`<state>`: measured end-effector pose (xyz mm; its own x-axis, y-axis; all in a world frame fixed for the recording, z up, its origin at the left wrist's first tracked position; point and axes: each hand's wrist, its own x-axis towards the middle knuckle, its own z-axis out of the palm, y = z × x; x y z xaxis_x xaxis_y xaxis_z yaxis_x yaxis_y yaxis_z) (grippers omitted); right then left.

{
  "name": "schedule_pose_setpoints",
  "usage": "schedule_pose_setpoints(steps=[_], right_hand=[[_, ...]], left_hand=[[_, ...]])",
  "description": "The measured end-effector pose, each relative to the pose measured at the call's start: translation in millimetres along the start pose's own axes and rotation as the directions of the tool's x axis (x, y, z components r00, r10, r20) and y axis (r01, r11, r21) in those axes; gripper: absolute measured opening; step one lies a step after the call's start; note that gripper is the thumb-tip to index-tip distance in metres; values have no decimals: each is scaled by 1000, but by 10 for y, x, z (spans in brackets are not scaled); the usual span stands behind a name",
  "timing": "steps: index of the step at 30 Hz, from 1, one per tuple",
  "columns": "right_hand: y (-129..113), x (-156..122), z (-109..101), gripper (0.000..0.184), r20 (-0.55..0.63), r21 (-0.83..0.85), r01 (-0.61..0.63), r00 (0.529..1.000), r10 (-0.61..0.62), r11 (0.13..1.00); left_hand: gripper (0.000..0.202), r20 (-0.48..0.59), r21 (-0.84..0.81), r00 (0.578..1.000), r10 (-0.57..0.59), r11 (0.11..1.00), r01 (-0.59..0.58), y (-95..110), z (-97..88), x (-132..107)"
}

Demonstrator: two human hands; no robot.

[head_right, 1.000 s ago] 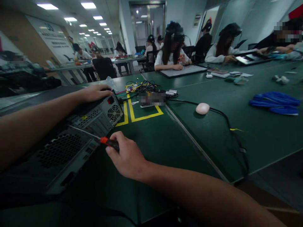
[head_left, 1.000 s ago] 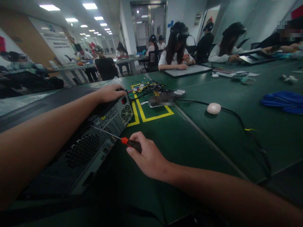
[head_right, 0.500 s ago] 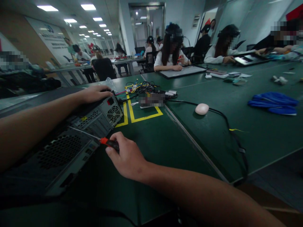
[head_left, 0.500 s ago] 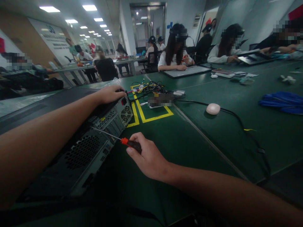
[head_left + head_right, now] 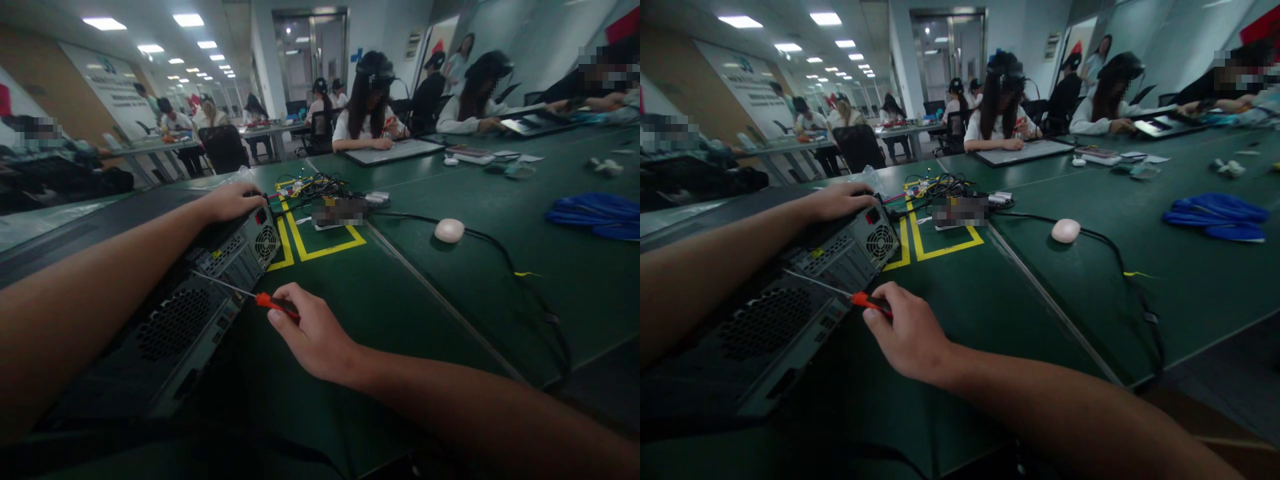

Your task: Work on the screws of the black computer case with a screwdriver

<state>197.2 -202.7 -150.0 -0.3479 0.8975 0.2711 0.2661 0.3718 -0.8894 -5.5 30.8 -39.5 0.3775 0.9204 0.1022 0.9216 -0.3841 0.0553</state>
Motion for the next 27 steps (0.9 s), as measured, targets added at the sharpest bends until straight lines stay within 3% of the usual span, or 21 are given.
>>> schedule_pose_setpoints(steps=[12,18,27], right_hand=[[21,23,-1,24,23,13,31,999,-31,999],[-25,3,9,20,9,38,-34,999,33,999],[-2,24,9,11,20,47,-29,999,28,998]], left_hand=[[69,16,-6,1000,-3,1000,3,-10,-4,7],[72,11,3,1000,-11,1000,11,-20,1,10],[68,17,21,1000,-1,1000,0,-29,8,27]])
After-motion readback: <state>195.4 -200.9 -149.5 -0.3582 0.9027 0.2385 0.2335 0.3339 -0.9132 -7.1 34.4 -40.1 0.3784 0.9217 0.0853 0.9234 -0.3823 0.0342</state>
